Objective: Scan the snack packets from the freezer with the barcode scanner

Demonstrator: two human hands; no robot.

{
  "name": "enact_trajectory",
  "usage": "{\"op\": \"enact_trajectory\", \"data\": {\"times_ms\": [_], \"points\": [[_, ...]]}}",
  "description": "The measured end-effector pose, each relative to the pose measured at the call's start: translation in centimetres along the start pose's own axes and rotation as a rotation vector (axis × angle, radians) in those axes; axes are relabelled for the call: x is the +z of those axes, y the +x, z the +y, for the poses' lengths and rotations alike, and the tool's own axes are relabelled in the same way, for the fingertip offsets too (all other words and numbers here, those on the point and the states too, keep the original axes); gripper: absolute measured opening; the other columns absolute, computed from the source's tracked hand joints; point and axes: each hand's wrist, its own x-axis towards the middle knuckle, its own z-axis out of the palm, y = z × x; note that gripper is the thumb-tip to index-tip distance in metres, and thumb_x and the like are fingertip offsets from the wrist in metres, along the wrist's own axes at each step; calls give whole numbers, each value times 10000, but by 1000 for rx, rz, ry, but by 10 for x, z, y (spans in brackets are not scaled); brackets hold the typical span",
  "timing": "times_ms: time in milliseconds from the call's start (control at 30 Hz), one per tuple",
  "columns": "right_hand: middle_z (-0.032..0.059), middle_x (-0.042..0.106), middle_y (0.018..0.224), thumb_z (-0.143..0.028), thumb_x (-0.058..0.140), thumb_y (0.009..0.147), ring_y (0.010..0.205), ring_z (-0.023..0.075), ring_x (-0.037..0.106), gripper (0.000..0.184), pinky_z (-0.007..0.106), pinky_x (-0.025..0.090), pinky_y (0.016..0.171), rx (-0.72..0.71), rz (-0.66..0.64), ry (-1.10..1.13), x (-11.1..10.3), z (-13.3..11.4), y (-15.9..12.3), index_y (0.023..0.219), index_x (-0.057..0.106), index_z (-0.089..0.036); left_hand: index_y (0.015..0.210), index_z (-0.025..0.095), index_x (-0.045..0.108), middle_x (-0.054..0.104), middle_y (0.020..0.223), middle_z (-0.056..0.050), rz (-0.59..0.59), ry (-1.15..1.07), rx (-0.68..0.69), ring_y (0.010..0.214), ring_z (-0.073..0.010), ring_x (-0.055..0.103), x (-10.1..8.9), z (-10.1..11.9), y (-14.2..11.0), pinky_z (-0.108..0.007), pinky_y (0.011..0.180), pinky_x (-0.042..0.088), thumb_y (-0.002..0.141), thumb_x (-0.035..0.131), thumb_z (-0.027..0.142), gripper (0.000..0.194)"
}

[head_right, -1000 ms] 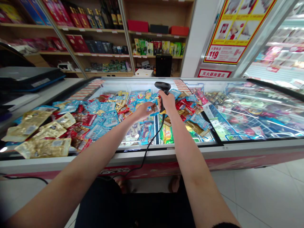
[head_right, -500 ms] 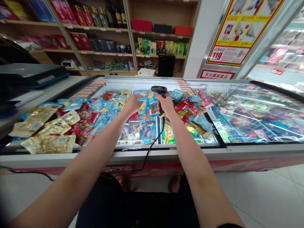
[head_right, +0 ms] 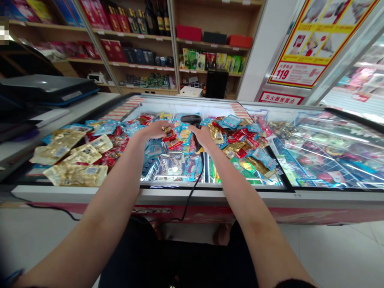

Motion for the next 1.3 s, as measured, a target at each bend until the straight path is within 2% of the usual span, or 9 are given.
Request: {"op": "enact_trajectory", "data": {"times_ms": [100,233,500,600,800,933,1033,1167,1300], "points": [[-35,551,476,-340,746,945,338,114,475,332,232,399,337,9,-12,-6,12,0,1,732,515,-232,1082,314,818,655,1472,-92,-110,131,34,1458,-384,531,-2,1,-5,-498,1247,377,507,675,52,649],[-43,544,468,-299,700,982,338,113,465,303,230,391,335,-5,-25,-19,17,1,-1,751,516,-233,1155,337,791,560,1567,-86,-79,225,25,1532,-415,418,2,-1,-3,-578,1272,313,548,788,149,635],[-39,547,474,-360,749,938,351,120,470,325,245,405,337,-42,8,28,3,7,4,753,512,-236,720,233,730,725,1013,-51,88,-11,180,1196,-313,648,7,-6,10,-426,1202,418,552,823,197,196],[-37,555,491,-380,759,922,352,117,477,333,243,406,342,-49,6,41,0,9,6,756,508,-238,636,244,684,744,939,-46,146,-117,203,1167,-302,669,10,-1,8,-399,1161,453,597,800,226,123],[-47,565,511,-343,712,948,348,108,484,281,230,402,347,-65,33,65,-3,7,5,779,515,-235,691,258,740,778,895,-45,111,-194,116,1018,-302,731,13,8,3,-366,1019,544,621,740,160,121],[-37,573,514,-344,715,947,349,112,491,291,234,406,348,-71,33,66,-4,7,5,766,515,-234,822,260,807,781,1124,-55,75,-195,177,1218,-296,688,13,15,0,-364,1149,473,610,703,127,271],[-39,574,519,-353,724,943,347,112,488,300,238,410,349,-71,30,54,-5,7,5,762,516,-236,894,268,808,761,1207,-77,9,-25,174,1362,-353,596,20,22,-2,-474,1261,356,578,780,175,331],[-46,571,506,-339,705,962,346,115,481,266,240,404,338,-76,41,64,-5,6,5,790,532,-232,844,247,758,753,1085,-98,-41,133,168,1289,-395,626,31,29,-4,-534,1237,356,565,831,188,294],[-51,564,498,-337,711,966,342,113,486,276,234,402,329,-73,55,83,-6,5,3,788,532,-227,799,235,673,737,916,-61,91,33,216,1100,-330,690,37,35,-2,-512,1200,376,663,827,215,207]]}}
